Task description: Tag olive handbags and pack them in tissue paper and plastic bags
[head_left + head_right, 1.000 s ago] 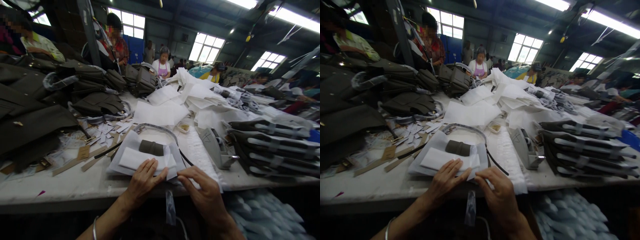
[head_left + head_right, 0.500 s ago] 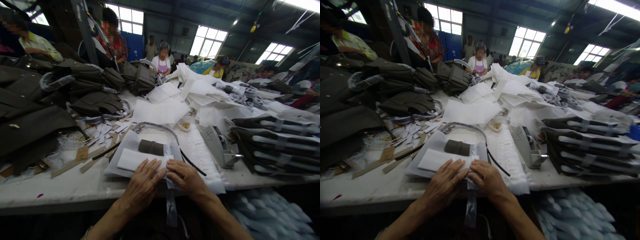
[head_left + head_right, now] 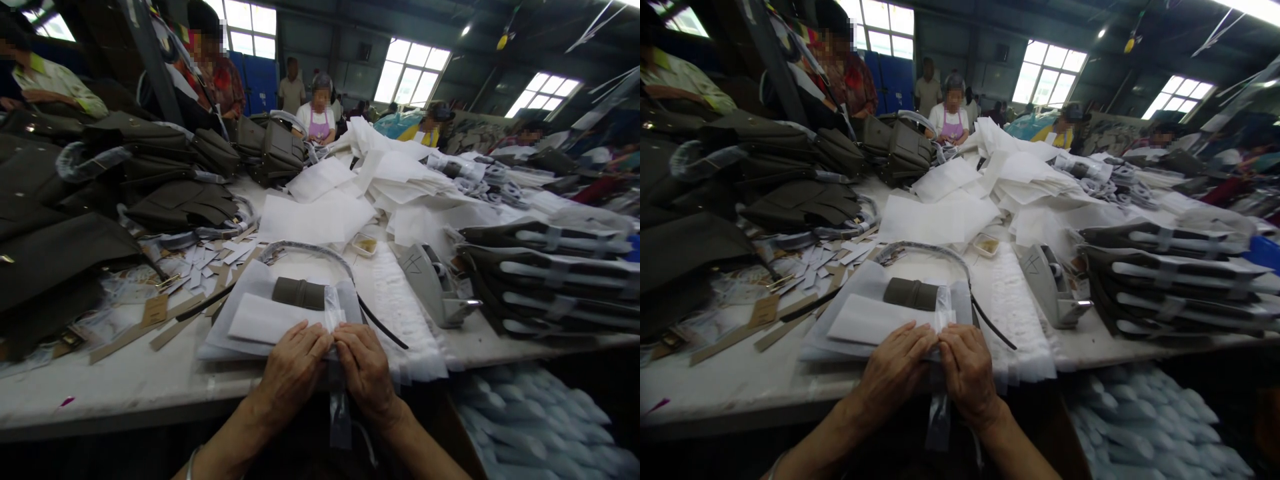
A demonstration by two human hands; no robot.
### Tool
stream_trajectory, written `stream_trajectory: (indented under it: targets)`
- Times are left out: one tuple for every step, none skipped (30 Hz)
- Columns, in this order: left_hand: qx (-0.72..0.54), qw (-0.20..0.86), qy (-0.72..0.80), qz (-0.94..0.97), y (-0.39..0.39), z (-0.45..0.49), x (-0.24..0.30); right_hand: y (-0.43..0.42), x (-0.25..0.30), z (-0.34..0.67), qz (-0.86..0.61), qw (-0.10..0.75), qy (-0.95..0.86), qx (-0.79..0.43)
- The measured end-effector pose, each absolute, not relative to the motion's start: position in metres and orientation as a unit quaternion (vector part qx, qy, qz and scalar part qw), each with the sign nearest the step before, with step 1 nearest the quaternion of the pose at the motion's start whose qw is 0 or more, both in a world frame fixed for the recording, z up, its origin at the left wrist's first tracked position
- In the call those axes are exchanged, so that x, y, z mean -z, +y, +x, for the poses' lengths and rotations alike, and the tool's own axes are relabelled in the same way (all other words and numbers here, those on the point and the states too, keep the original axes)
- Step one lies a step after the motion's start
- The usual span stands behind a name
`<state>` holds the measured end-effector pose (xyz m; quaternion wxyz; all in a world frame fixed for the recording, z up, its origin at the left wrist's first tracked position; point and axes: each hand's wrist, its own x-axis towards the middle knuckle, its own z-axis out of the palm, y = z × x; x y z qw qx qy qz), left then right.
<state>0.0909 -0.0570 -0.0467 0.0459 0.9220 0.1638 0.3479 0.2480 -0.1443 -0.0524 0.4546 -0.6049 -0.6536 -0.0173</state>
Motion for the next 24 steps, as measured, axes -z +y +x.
stream_trajectory:
  targets:
    - [-0.35,0.052,0.161,0.921,-0.057,0.089,0.046,-0.145,0.049,0.249,-0.604,0.463,-0.649,-0.002]
    - [-0.348,0.06,0.157,0.922,-0.057,0.087,0.045,-0.145,0.046,0.251,-0.606,0.471,-0.64,-0.028]
    - [-0.344,0.07,0.153,0.924,-0.057,0.086,0.045,-0.145,0.042,0.253,-0.613,0.478,-0.627,-0.057]
    - [-0.34,0.078,0.148,0.925,-0.057,0.084,0.045,-0.143,0.038,0.256,-0.624,0.484,-0.609,-0.082]
    - [-0.339,0.083,0.145,0.926,-0.057,0.084,0.046,-0.141,0.034,0.259,-0.638,0.488,-0.588,-0.099]
    - [-0.343,0.084,0.144,0.925,-0.057,0.084,0.047,-0.137,0.031,0.262,-0.653,0.489,-0.568,-0.108]
    - [-0.349,0.081,0.143,0.923,-0.057,0.084,0.048,-0.133,0.029,0.265,-0.67,0.485,-0.551,-0.11]
    - [-0.356,0.077,0.142,0.92,-0.057,0.084,0.049,-0.128,0.027,0.267,-0.687,0.475,-0.539,-0.109]
    - [-0.364,0.073,0.141,0.918,-0.056,0.085,0.051,-0.123,0.027,0.269,-0.702,0.459,-0.533,-0.109]
    - [-0.372,0.069,0.139,0.915,-0.056,0.086,0.051,-0.118,0.026,0.269,-0.716,0.437,-0.533,-0.112]
    - [-0.379,0.066,0.137,0.913,-0.056,0.086,0.052,-0.114,0.026,0.269,-0.727,0.412,-0.537,-0.113]
    - [-0.384,0.065,0.135,0.911,-0.056,0.086,0.052,-0.111,0.027,0.268,-0.734,0.391,-0.545,-0.107]
    - [-0.389,0.065,0.135,0.909,-0.056,0.087,0.052,-0.108,0.027,0.267,-0.735,0.376,-0.556,-0.094]
    - [-0.393,0.067,0.135,0.907,-0.056,0.087,0.052,-0.106,0.028,0.265,-0.733,0.368,-0.567,-0.078]
    - [-0.395,0.071,0.135,0.906,-0.056,0.086,0.051,-0.105,0.028,0.263,-0.731,0.365,-0.573,-0.065]
    - [-0.397,0.076,0.136,0.905,-0.057,0.086,0.051,-0.105,0.028,0.262,-0.731,0.367,-0.572,-0.06]
    - [-0.398,0.083,0.136,0.903,-0.057,0.086,0.051,-0.106,0.028,0.26,-0.734,0.37,-0.566,-0.064]
    - [-0.4,0.089,0.137,0.902,-0.058,0.085,0.05,-0.106,0.028,0.26,-0.739,0.374,-0.556,-0.075]
    - [-0.402,0.092,0.138,0.9,-0.058,0.084,0.05,-0.107,0.027,0.259,-0.744,0.377,-0.545,-0.087]
    - [-0.405,0.092,0.14,0.899,-0.058,0.084,0.051,-0.108,0.027,0.259,-0.748,0.38,-0.535,-0.096]
    - [-0.406,0.09,0.142,0.898,-0.058,0.083,0.051,-0.109,0.027,0.258,-0.75,0.383,-0.53,-0.101]
    - [-0.405,0.086,0.141,0.899,-0.058,0.083,0.051,-0.11,0.027,0.258,-0.748,0.387,-0.529,-0.102]
    - [-0.402,0.082,0.136,0.902,-0.058,0.083,0.052,-0.11,0.028,0.258,-0.746,0.39,-0.53,-0.101]
    - [-0.397,0.081,0.127,0.905,-0.057,0.083,0.052,-0.11,0.028,0.257,-0.744,0.394,-0.53,-0.098]
